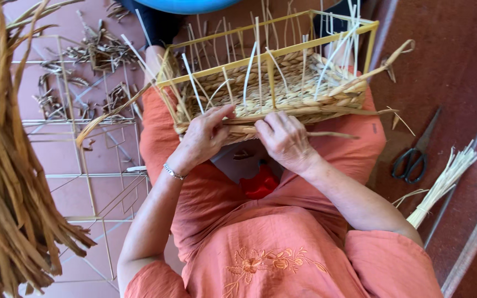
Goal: The person weaves a basket by hand, interlacing dried plant strips through a rectangular frame. They repeatedly pull and tuck the strips to build up the basket walls and use scissors to trim excess material.
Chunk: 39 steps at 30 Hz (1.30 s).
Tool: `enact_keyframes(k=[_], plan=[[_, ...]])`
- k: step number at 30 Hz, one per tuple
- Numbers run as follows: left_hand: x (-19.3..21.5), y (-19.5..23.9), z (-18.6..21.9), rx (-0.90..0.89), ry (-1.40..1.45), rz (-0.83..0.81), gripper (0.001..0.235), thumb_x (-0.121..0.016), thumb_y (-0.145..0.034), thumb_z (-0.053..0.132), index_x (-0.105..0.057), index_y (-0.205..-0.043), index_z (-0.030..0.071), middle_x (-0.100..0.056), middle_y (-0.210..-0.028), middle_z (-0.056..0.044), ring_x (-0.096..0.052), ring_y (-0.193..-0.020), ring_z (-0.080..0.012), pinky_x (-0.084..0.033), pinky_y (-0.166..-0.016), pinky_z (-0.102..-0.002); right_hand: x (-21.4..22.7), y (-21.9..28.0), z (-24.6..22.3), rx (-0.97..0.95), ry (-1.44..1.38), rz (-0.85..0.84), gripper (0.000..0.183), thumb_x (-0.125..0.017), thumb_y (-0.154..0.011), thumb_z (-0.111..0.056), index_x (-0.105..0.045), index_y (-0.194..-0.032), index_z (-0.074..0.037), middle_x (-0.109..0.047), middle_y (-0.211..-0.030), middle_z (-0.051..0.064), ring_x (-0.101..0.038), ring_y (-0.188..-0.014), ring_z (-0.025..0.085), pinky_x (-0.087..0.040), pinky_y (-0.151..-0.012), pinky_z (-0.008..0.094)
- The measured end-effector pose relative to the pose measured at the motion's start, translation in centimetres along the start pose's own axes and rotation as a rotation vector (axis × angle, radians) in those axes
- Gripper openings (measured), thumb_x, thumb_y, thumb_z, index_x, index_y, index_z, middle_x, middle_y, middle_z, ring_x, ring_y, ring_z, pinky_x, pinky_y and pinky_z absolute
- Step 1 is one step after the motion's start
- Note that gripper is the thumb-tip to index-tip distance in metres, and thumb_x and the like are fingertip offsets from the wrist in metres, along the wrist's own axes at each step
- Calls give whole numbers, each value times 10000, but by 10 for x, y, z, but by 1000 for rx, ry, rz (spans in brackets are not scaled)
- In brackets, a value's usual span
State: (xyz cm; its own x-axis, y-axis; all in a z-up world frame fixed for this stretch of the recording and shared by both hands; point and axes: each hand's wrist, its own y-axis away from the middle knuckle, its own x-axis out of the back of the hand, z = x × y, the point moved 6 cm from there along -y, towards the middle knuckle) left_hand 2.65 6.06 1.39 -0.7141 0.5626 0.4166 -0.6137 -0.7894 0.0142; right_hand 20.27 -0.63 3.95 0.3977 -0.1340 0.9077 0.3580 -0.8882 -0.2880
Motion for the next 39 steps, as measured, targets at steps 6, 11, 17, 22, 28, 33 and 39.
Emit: enact_keyframes(k=[6,11,17,22,28,33,39], plan=[[2,2,12,-38,-5,35,487,-612,-902,-41,-571,-1385,10,-685,-1216,-163,-709,-1015,-308,-579,-848,-362,0,-1,-3,18,-124,77,205,-687,-780,-9,-592,-958,-39,-600,-949,107,-638,-905,311,-573,-765,411],[-1,6,11,82,-11,1,539,-672,-868,-16,-555,-1393,13,-682,-1210,-165,-716,-892,-279,-583,-747,-337,-4,-9,5,-244,-521,-182,316,-742,-832,-43,-621,-1117,26,-646,-957,145,-678,-868,297,-568,-737,409],[-8,7,20,-48,-118,133,515,-749,-869,49,-606,-1364,38,-650,-1244,-161,-691,-1029,-325,-583,-868,-397,24,-38,-19,71,-71,-3,161,-700,-910,-77,-682,-1067,-45,-671,-960,99,-679,-925,290,-555,-837,472],[-20,4,20,-22,-246,130,256,-788,-848,180,-672,-1038,54,-657,-1088,-132,-656,-1006,-360,-551,-842,-452,1,-58,-14,-40,72,-479,94,-656,-1008,-137,-715,-1017,-63,-699,-904,127,-683,-875,302,-531,-805,472],[-22,-3,21,36,-284,129,282,-751,-886,248,-616,-1030,45,-612,-1016,-158,-633,-954,-361,-542,-810,-467,-29,-75,44,-352,-459,-1054,253,-658,-916,-343,-786,-965,-130,-788,-861,69,-756,-812,237,-574,-801,432],[-10,8,18,-50,-86,233,322,-707,-948,135,-588,-1228,29,-572,-1241,-201,-666,-977,-315,-553,-843,-432,-18,-68,50,-315,-414,-638,212,-714,-919,-252,-767,-1064,-107,-784,-919,108,-742,-841,251,-575,-799,410],[-18,20,29,-300,-441,154,218,-669,-906,13,-581,-1103,47,-583,-1272,-124,-665,-1094,-287,-585,-867,-371,-16,-52,31,-97,-247,-149,280,-816,-886,-305,-671,-857,-66,-694,-751,70,-693,-693,214,-564,-615,370]])
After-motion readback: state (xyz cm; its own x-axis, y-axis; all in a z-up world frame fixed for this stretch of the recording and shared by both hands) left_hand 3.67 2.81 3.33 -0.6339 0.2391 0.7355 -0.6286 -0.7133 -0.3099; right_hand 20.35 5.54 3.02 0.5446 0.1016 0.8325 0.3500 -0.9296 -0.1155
